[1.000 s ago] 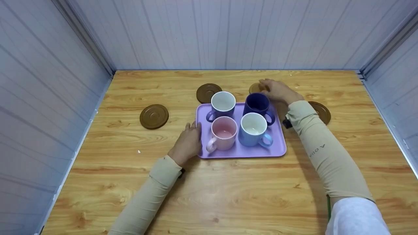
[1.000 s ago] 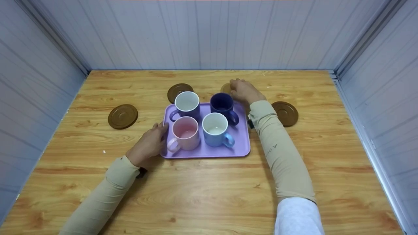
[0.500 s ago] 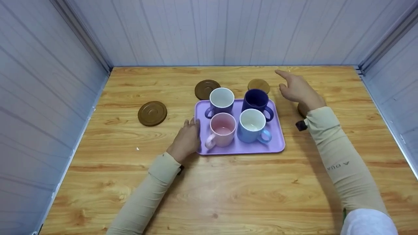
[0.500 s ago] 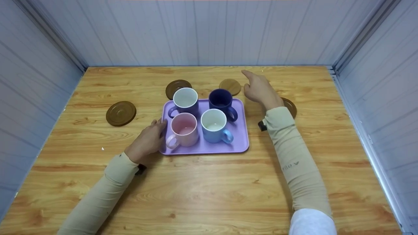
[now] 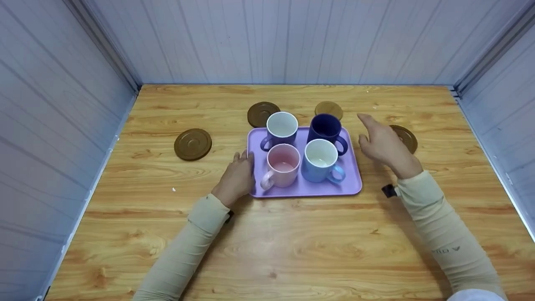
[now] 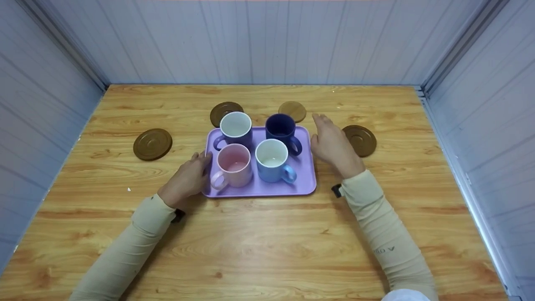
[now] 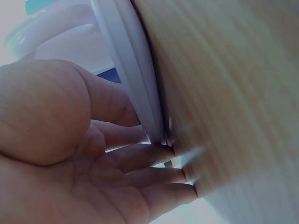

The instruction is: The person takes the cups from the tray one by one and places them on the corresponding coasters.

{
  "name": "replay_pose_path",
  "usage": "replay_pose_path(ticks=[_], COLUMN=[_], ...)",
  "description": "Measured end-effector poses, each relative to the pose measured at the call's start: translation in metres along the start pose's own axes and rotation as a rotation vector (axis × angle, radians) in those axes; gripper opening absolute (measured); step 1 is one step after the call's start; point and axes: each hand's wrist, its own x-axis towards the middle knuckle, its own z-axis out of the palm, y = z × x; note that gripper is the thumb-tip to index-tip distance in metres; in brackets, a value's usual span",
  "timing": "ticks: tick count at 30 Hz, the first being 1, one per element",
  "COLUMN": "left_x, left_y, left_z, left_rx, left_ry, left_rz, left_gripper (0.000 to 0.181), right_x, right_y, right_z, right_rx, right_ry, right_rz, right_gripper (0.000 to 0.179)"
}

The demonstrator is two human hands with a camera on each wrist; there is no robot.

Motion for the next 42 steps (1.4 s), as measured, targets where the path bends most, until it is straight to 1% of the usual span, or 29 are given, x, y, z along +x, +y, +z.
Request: replay_pose_path(ticks=[8,13,16,19,22,28,36,42], left_x=[0.0,0.002,0.002,0.001,0.001,-0.001,0.0,0.0], left_y=[-0.002,-0.001,0.0,0.001,0.001,0.0,0.0,0.0], left_z=[0.001,0.001,0.0,0.0,0.0,0.001,0.001,0.001], left_rx=[0.002,0.003,0.005,0.009,0.014,0.001,-0.013,-0.01], left_ry=[-0.004,-0.021,-0.028,-0.031,-0.018,0.005,-0.008,-0.018], left_rz=[-0.006,-0.017,-0.024,-0.026,-0.011,0.011,-0.005,-0.019], left_gripper=[0.059,0.06,0.061,0.061,0.061,0.061,0.062,0.062], right_x=[-0.02,-0.031,-0.036,-0.041,-0.043,-0.043,-0.044,-0.046], right_y=[-0.004,-0.002,-0.001,-0.001,0.0,0.002,0.003,0.002], right_z=[0.025,0.038,0.044,0.049,0.053,0.06,0.061,0.061], right_rx=[-0.086,-0.087,-0.076,-0.071,-0.072,-0.074,-0.091,-0.117], right_ry=[0.016,0.039,0.013,-0.034,-0.053,-0.057,-0.061,-0.084], right_rz=[-0.056,-0.122,-0.114,-0.075,-0.076,-0.108,-0.117,-0.117], right_gripper=[0.057,0.053,0.054,0.057,0.056,0.047,0.048,0.048])
